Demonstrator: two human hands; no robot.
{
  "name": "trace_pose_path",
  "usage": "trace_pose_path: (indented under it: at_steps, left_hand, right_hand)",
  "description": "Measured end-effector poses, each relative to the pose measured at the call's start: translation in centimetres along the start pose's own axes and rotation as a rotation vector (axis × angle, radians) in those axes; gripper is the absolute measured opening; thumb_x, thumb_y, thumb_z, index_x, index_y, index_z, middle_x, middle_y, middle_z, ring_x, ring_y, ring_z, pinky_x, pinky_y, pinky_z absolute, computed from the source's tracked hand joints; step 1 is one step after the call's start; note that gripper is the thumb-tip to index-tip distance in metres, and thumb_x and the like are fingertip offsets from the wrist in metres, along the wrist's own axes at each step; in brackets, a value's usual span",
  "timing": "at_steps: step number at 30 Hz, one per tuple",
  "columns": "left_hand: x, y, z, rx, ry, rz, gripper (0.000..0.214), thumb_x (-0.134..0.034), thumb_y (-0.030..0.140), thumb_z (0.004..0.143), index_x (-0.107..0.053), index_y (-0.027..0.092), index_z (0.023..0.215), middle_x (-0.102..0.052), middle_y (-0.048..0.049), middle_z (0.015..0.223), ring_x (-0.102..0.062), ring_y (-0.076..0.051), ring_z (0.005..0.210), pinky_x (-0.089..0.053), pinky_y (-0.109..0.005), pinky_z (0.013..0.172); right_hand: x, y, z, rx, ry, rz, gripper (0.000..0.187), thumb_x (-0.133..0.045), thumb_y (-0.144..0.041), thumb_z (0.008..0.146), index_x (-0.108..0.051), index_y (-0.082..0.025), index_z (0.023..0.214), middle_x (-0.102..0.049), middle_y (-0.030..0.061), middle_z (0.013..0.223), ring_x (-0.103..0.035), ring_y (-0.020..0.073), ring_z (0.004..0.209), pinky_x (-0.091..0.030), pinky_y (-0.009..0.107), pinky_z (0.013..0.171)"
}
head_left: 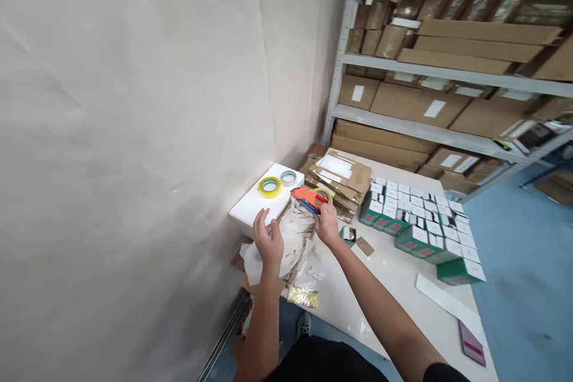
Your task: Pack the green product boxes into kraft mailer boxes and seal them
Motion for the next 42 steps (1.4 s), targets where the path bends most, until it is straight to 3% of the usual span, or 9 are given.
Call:
trace_pose_path:
  at_steps: [5, 11, 18, 22, 26, 33, 37, 39, 42]
  left_hand:
    - [-7.2, 3.0, -3.4, 0.038, -0.177, -0.103, 0.039, -0.055, 0.033, 0.099, -0.063, 0.022, 0.136, -0.062, -0.0148, 0.139, -0.058, -0.027, 0.132, -0.055, -0.039, 0.103]
    - [-15.9, 5.3, -10.5, 0.228, -0.465, -0.222, 0.045, -0.059, 0.045, 0.099, -0.061, 0.023, 0.137, -0.061, -0.0136, 0.144, -0.056, -0.026, 0.136, -0.048, -0.041, 0.113]
    - [-22.4, 9.2, -19.5, 0.255, -0.727, -0.273, 0.053, -0.063, 0.054, 0.096, -0.061, 0.023, 0.138, -0.060, -0.0129, 0.147, -0.053, -0.028, 0.140, -0.046, -0.042, 0.115]
    - [-24.3, 11.0, -24.2, 0.243, -0.812, -0.316, 0.055, -0.064, 0.054, 0.095, -0.060, 0.023, 0.141, -0.059, -0.0142, 0.148, -0.052, -0.028, 0.142, -0.046, -0.042, 0.115]
    - [-24.5, 11.5, -27.7, 0.236, -0.842, -0.281, 0.058, -0.067, 0.055, 0.094, -0.059, 0.023, 0.142, -0.059, -0.0162, 0.147, -0.052, -0.029, 0.142, -0.043, -0.045, 0.117]
    - [-23.5, 12.6, -29.8, 0.227, -0.854, -0.156, 0.058, -0.067, 0.053, 0.094, -0.057, 0.023, 0.144, -0.058, -0.0162, 0.148, -0.054, -0.028, 0.139, -0.048, -0.043, 0.112]
    - [-24.6, 13.6, -30.7, 0.220, -0.859, -0.166, 0.056, -0.067, 0.052, 0.094, -0.060, 0.022, 0.141, -0.060, -0.0161, 0.146, -0.054, -0.028, 0.140, -0.047, -0.043, 0.113]
    - [-25.5, 14.3, -31.4, 0.215, -0.870, -0.196, 0.056, -0.067, 0.052, 0.094, -0.061, 0.022, 0.140, -0.062, -0.0155, 0.145, -0.055, -0.027, 0.139, -0.047, -0.043, 0.114]
    - [-26.8, 15.6, -32.4, 0.207, -0.891, -0.245, 0.056, -0.068, 0.053, 0.093, -0.062, 0.021, 0.138, -0.063, -0.0149, 0.143, -0.056, -0.027, 0.137, -0.046, -0.044, 0.115]
  right_hand:
    - [7.5, 6.2, -6.8, -0.112, 0.064, -0.073, 0.013, -0.050, -0.017, 0.095, -0.057, -0.022, 0.105, -0.062, 0.0098, 0.098, -0.057, 0.0292, 0.097, -0.046, 0.047, 0.095]
    - [15.3, 13.1, -16.8, -0.285, 0.109, -0.150, 0.011, -0.050, -0.017, 0.097, -0.056, -0.022, 0.105, -0.062, 0.0086, 0.097, -0.057, 0.0277, 0.097, -0.045, 0.046, 0.096]
    - [21.0, 20.6, -29.9, -0.562, 0.030, -0.205, 0.009, -0.050, -0.017, 0.094, -0.056, -0.022, 0.098, -0.061, 0.0091, 0.097, -0.055, 0.0288, 0.099, -0.043, 0.047, 0.098]
    - [22.4, 24.5, -37.2, -0.731, -0.037, -0.200, 0.012, -0.050, -0.015, 0.088, -0.055, -0.021, 0.098, -0.061, 0.0098, 0.102, -0.056, 0.0287, 0.104, -0.044, 0.047, 0.099]
    - [23.5, 28.3, -43.7, -0.917, -0.108, -0.134, 0.016, -0.055, -0.011, 0.081, -0.055, -0.021, 0.094, -0.066, 0.0105, 0.104, -0.060, 0.0291, 0.106, -0.045, 0.046, 0.100]
    - [25.8, 31.4, -53.0, -1.285, -0.250, -0.139, 0.019, -0.068, -0.015, 0.075, -0.065, -0.016, 0.093, -0.072, 0.0167, 0.103, -0.066, 0.0332, 0.108, -0.047, 0.045, 0.096]
    - [26.6, 31.2, -54.1, -1.307, -0.247, -0.136, 0.013, -0.069, -0.024, 0.077, -0.068, -0.019, 0.088, -0.073, 0.0138, 0.094, -0.068, 0.0296, 0.098, -0.050, 0.040, 0.086]
    - [27.3, 30.9, -53.1, -1.301, -0.207, -0.132, 0.014, -0.066, -0.028, 0.081, -0.069, -0.019, 0.091, -0.074, 0.0152, 0.096, -0.068, 0.0287, 0.098, -0.050, 0.037, 0.083]
    - [28.7, 30.4, -49.6, -1.257, -0.099, -0.063, 0.031, -0.061, -0.030, 0.085, -0.070, -0.018, 0.112, -0.074, 0.0167, 0.113, -0.067, 0.0298, 0.109, -0.051, 0.038, 0.089]
Point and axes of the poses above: each hand's wrist, its own z-axis towards the middle knuckle, its own x-axis out of the back of the hand, y = z × x, the point moved 5 cm from there along z, towards the middle knuckle
